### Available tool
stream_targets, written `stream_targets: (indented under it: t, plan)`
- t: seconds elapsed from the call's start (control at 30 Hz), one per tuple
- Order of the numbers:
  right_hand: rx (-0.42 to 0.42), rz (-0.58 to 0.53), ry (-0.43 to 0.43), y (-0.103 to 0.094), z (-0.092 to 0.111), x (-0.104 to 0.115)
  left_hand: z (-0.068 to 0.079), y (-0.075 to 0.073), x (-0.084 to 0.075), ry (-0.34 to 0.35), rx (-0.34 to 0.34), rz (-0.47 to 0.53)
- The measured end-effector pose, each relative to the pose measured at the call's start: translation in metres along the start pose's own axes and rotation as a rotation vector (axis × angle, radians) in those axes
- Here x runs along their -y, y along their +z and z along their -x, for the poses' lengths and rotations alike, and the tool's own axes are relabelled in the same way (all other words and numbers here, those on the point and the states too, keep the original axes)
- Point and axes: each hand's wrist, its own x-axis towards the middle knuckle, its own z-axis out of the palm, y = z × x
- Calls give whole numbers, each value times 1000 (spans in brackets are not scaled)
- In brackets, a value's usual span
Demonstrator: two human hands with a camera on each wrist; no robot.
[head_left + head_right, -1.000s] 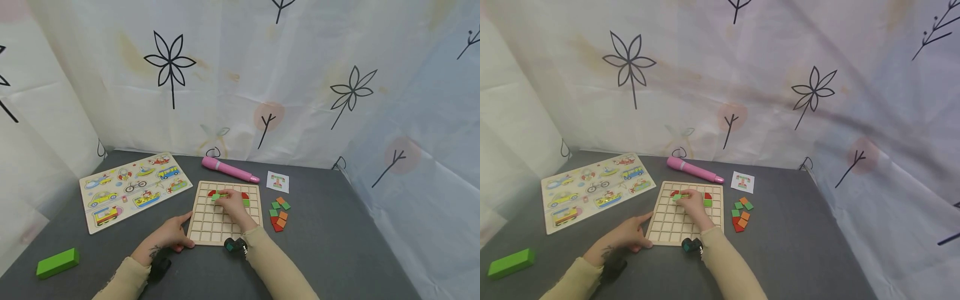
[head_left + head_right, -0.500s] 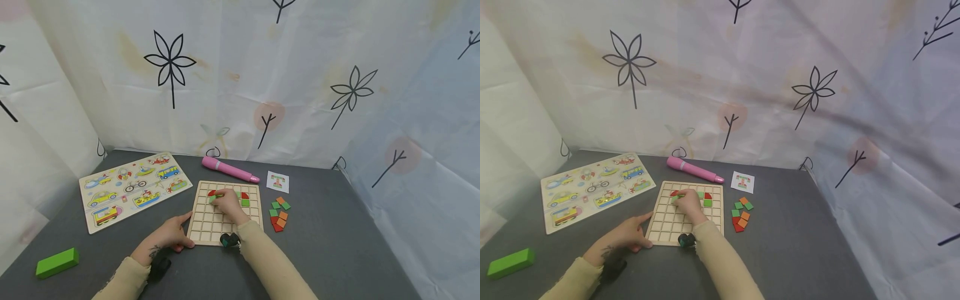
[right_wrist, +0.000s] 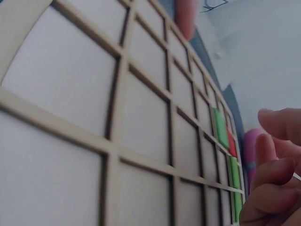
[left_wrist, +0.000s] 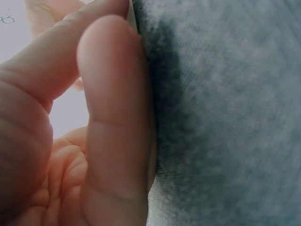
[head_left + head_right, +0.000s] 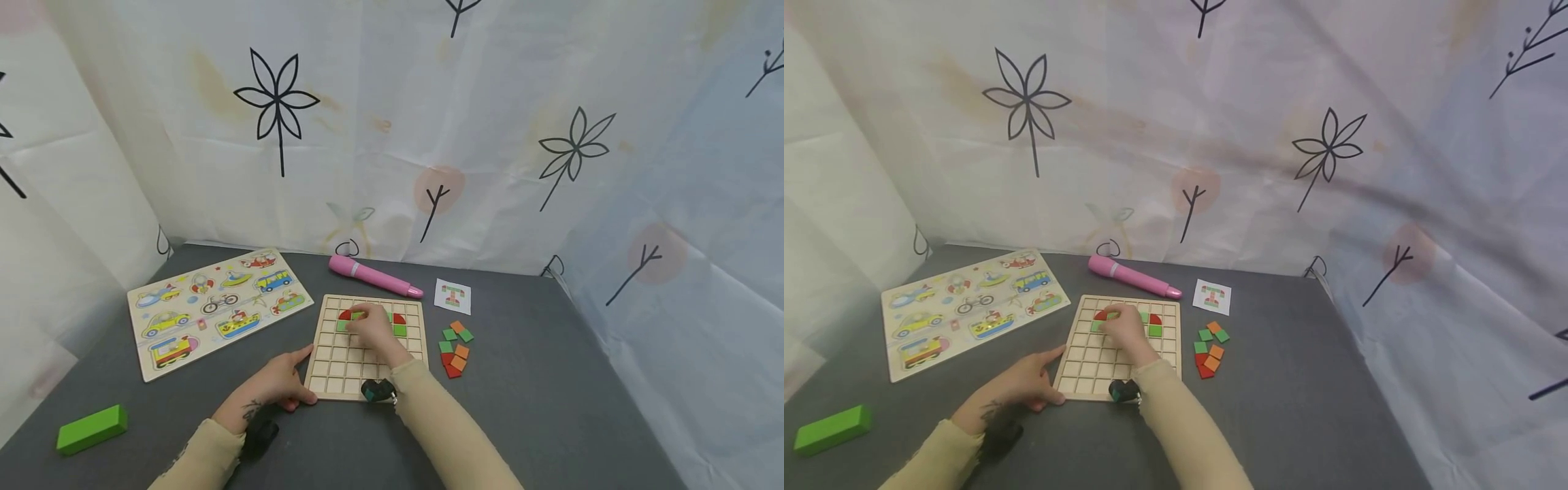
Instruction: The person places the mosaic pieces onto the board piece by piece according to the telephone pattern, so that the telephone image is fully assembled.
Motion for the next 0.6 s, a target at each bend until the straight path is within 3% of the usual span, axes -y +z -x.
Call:
stream_targets:
  t: [0.37, 0.6]
  plan:
    - [-51, -252, -98, -67, 21, -8, 3, -1, -3, -2, -6, -4]
    - [-144, -302, -40, -113, 49, -35, 0, 0, -1, -2, -6, -9]
